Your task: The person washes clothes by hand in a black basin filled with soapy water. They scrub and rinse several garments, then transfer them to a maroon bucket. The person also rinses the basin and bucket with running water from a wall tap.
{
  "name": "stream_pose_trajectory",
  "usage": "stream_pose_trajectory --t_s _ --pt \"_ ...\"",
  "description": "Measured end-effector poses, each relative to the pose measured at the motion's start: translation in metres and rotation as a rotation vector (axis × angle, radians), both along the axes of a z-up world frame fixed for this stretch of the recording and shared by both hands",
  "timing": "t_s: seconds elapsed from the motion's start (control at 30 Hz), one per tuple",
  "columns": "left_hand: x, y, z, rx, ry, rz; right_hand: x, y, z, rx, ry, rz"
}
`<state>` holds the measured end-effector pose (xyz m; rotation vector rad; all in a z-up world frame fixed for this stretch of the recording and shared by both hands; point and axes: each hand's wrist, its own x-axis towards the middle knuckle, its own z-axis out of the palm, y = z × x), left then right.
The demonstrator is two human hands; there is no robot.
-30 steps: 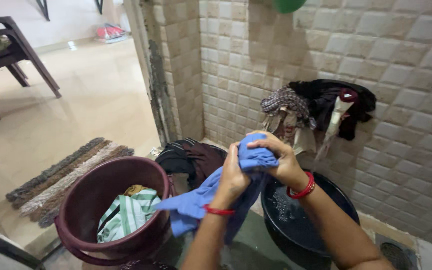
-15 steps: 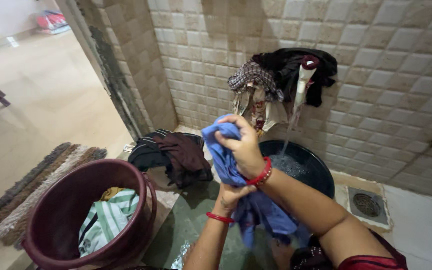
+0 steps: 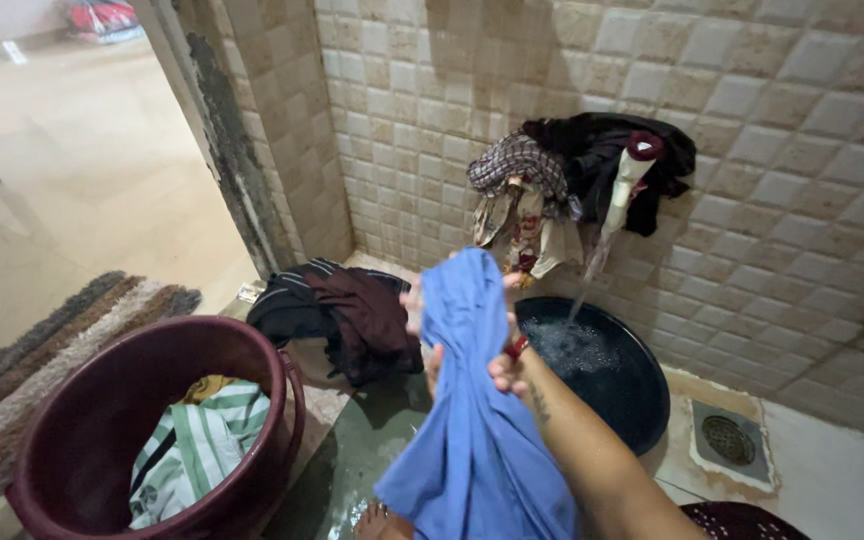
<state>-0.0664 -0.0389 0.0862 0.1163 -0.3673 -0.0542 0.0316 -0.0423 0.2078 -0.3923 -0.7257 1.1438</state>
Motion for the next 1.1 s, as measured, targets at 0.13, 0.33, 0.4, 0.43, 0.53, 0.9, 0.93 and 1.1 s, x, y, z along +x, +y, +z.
stream_pose_trajectory --t_s 0.13,0.33,0.4,0.43,0.53,0.9,0.93,1.1 --pt "-0.008 -0.010 -0.007 0.085 0.032 -0.117 0.014 0.002 0.056 0.243 -0.146 0.032" --pt "-0.001 -0.009 0.004 0.287 0.122 0.143 0.050 -0.002 0.073 -0.032 -1.029 -0.147" --pt "0.011 -0.002 -0.003 0.389 0.322 0.361 0.052 0.017 0.051 -0.216 -1.426 -0.309" --pt "0.018 0.001 -0.011 0.451 0.390 0.481 0.048 0.031 0.034 -0.294 -1.577 -0.376" --pt "0.046 0.004 -0.054 0.784 0.617 0.861 0.026 0.043 -0.022 -0.575 -1.991 -0.444" --pt "0.043 0.023 -0.091 0.960 0.511 0.993 0.048 0.047 -0.076 -0.770 -1.956 -0.364" --pt "0.028 0.032 -0.082 0.823 0.488 0.773 0.063 0.046 -0.063 -0.654 -1.835 -0.324" --pt "0.014 0.037 -0.044 0.153 0.157 0.212 0.080 0.013 -0.021 -0.278 -0.256 -0.021"
